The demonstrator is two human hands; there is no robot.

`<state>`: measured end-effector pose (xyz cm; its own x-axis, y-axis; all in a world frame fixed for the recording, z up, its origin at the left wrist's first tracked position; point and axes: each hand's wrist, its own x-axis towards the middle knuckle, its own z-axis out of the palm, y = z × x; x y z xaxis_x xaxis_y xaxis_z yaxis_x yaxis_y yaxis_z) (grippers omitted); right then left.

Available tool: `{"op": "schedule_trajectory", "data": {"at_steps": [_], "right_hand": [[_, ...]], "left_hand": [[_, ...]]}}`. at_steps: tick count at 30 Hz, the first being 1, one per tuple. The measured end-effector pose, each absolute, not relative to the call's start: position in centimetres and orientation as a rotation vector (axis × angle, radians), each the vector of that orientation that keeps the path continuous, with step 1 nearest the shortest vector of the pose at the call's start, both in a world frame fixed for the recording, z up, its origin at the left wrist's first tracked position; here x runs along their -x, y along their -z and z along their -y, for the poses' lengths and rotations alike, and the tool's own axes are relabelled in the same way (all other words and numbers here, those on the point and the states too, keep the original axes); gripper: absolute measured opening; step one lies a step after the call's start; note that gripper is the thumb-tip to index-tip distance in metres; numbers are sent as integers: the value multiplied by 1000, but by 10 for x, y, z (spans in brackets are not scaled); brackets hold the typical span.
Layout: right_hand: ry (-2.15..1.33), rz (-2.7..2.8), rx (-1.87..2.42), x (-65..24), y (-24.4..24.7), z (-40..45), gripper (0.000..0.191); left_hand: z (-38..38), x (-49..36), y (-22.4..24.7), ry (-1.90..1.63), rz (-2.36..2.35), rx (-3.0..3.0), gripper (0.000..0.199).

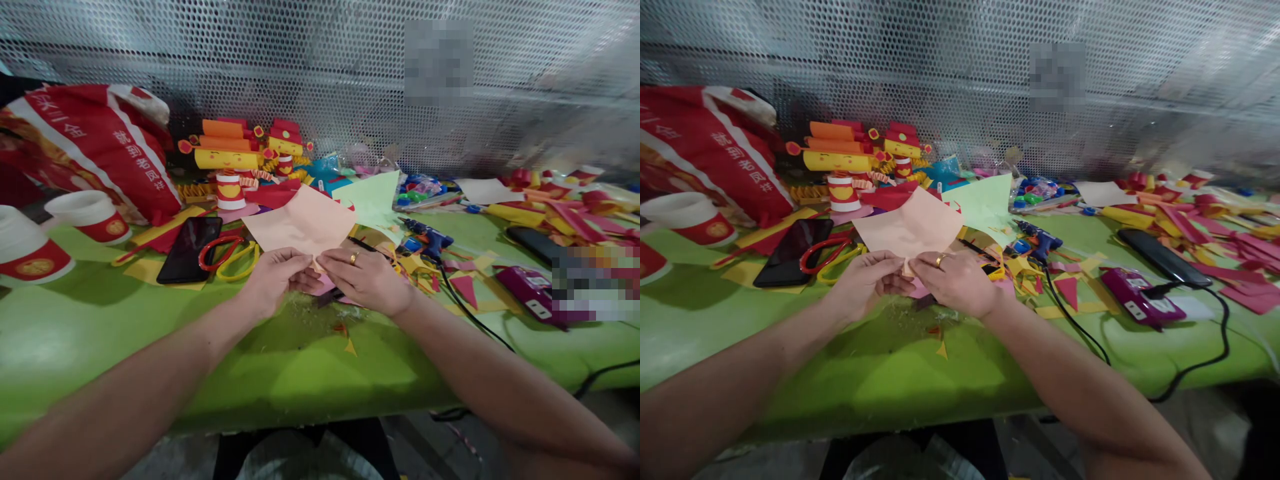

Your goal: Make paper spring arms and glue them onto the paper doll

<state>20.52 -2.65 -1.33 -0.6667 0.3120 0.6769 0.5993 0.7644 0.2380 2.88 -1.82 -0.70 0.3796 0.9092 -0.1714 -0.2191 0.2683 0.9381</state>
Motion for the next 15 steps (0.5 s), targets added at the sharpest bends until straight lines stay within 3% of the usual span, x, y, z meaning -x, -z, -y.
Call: {"op": "schedule_trajectory", "data": {"at_steps": [8, 12, 15], "right_hand": [[625, 2387, 809, -201, 12, 31, 30], [403, 2324, 863, -201, 14, 30, 29], [44, 2158, 849, -202, 14, 29, 23]], "left_hand": [[20, -29, 6, -902, -870, -1019, 25], [19, -29, 5, -888, -902, -1033, 23], [20, -28, 3, -873, -919, -1061, 20]]}}
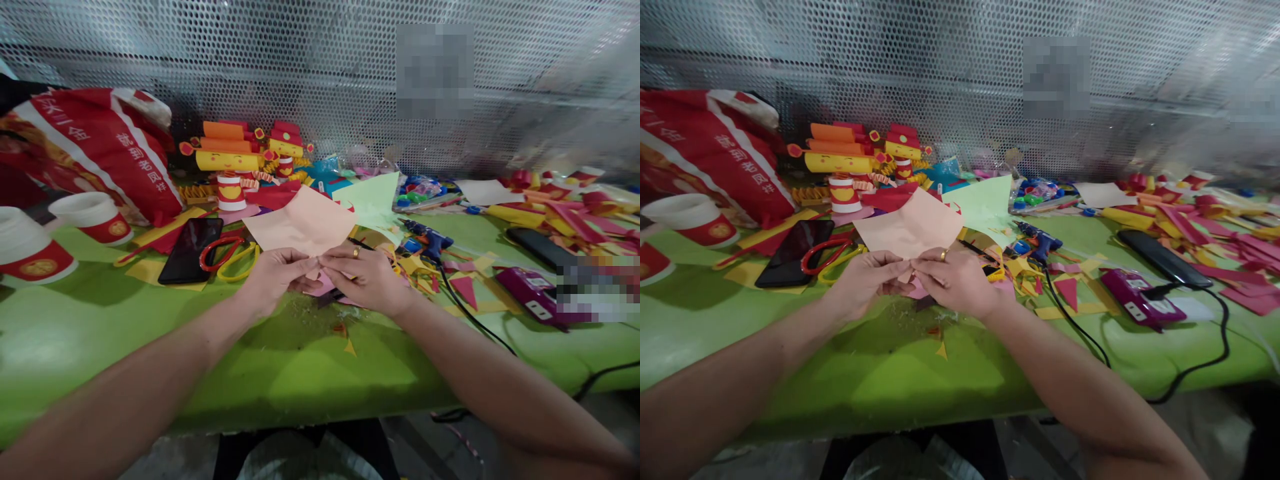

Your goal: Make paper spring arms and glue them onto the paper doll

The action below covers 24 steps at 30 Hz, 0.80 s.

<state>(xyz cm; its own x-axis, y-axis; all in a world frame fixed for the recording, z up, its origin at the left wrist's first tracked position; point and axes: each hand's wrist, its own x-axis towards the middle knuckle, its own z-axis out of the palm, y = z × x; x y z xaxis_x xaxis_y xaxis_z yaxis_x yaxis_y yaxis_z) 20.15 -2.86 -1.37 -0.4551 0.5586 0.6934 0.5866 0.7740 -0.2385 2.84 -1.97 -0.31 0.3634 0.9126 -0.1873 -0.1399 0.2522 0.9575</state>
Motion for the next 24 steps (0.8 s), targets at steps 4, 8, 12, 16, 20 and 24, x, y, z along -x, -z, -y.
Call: {"op": "schedule_trajectory", "data": {"at_steps": [4, 8, 12, 16, 20, 24], "right_hand": [[-546, 1887, 997, -199, 13, 26, 20], [-973, 1766, 1076, -194, 16, 25, 25], [-1133, 1668, 1100, -193, 17, 26, 25], [-1137, 1691, 1084, -194, 15, 27, 27], [-952, 1807, 1135, -194, 14, 29, 30], [-837, 1823, 1158, -194, 16, 29, 35]], "left_hand": [[22, -31, 2, -887, -921, -1128, 17], [22, -31, 4, -911, -949, -1223, 15], [22, -27, 4, -921, -1003, -1413, 12], [26, -27, 2, -926, -1046, -1544, 9], [27, -29, -3, -855, -1105, -1687, 13], [2, -6, -14, -764, -1232, -1969, 22]]}}
